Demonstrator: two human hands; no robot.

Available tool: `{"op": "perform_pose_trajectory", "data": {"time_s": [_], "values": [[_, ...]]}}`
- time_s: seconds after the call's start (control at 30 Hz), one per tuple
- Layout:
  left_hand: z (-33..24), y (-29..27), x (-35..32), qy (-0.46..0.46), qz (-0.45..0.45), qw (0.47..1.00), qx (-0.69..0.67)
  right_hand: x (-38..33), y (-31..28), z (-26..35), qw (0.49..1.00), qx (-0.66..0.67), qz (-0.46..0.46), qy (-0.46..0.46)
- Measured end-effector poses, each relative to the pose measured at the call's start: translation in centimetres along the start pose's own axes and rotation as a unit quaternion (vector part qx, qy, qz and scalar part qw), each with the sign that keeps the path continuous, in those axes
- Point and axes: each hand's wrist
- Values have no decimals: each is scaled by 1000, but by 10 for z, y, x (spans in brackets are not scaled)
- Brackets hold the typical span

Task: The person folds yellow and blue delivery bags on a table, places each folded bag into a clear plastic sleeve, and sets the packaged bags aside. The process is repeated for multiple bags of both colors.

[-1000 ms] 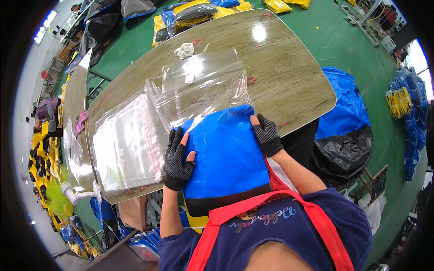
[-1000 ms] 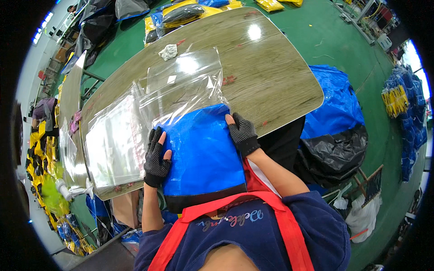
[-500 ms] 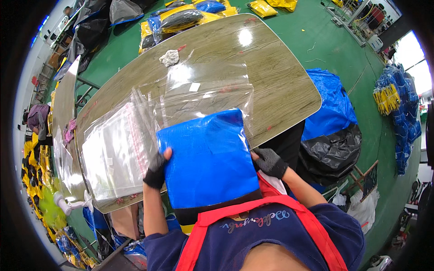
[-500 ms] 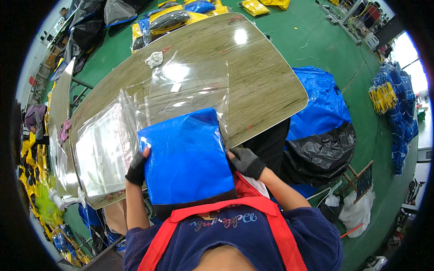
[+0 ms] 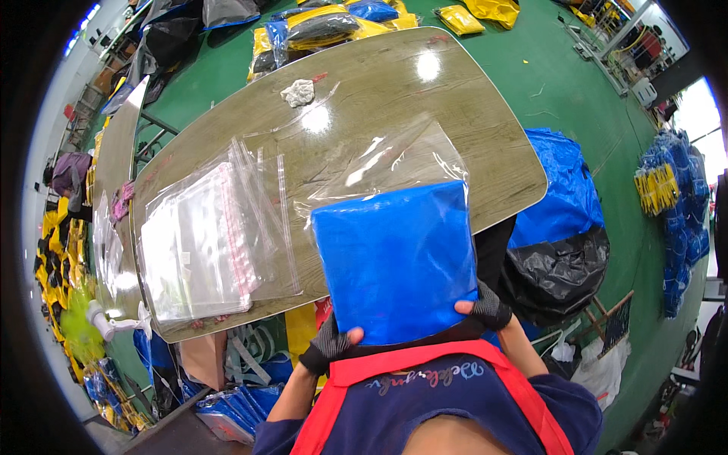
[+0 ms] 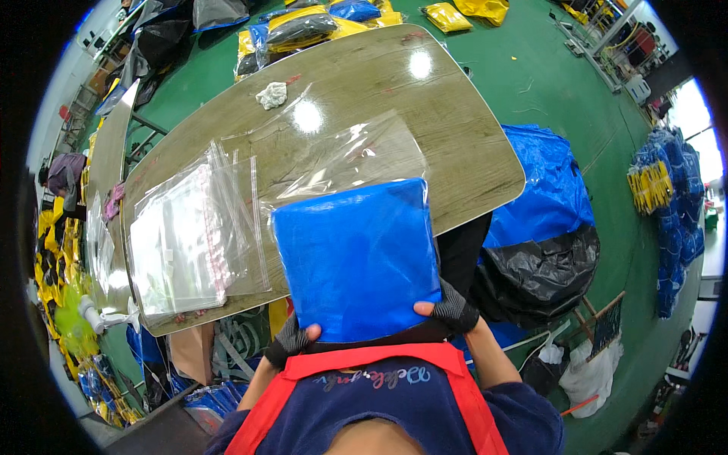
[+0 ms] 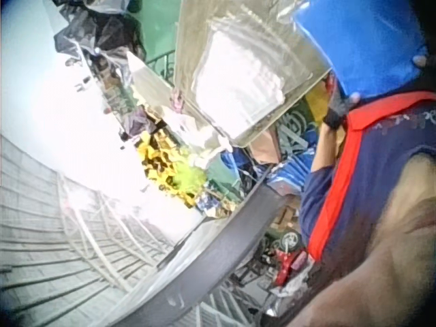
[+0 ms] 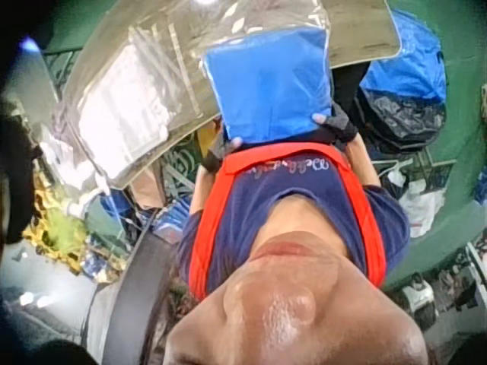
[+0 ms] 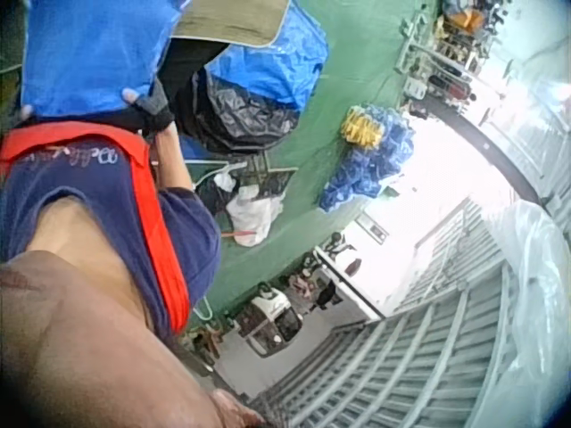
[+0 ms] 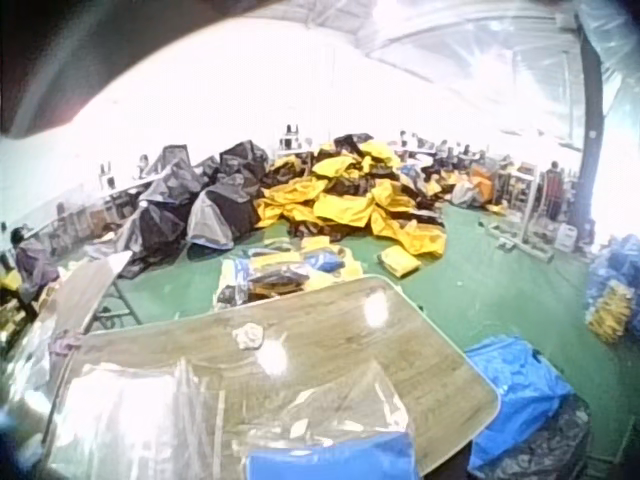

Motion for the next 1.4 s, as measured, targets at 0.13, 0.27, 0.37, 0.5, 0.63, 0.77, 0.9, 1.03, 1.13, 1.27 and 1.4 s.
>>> {"op": "perform_pose_trajectory", "data": {"time_s": [0.13,0.27,0.37,0.5,0.63,0.77,0.9,1.03,1.13,1.27,1.4], "values": [[-53,-35,25,24,-19,996,-80,-2,-16,3,988,-95,74,96],[-69,-49,73,-16,-2,978,-207,36,-55,4,944,-298,104,-94],[-61,-28,68,-45,20,990,-133,43,-8,56,993,-43,-56,-99],[18,-47,24,-51,-9,991,-124,-6,10,-12,993,-102,-49,17],[-41,-38,43,44,2,990,-133,-5,3,20,977,-177,88,75],[-66,-23,65,-7,27,997,-68,43,-40,21,994,-57,-60,-66],[-20,-18,31,-80,50,990,-104,23,-12,7,997,-52,-46,-20],[-14,9,-9,-49,92,994,-35,-47,3,-27,999,4,-25,32],[-20,4,0,-27,157,980,117,-53,5,13,1000,-7,29,0],[7,22,55,59,-6,998,-1,-12,35,73,953,126,44,-271],[-21,58,112,48,-28,945,323,39,31,87,924,38,-116,-364]]}}
Point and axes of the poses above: each hand's wrist, its own x-axis towards the middle knuckle, its own y-axis out of the palm, z = x × y, and after that the axes turned 11 degrees about z, right-handed
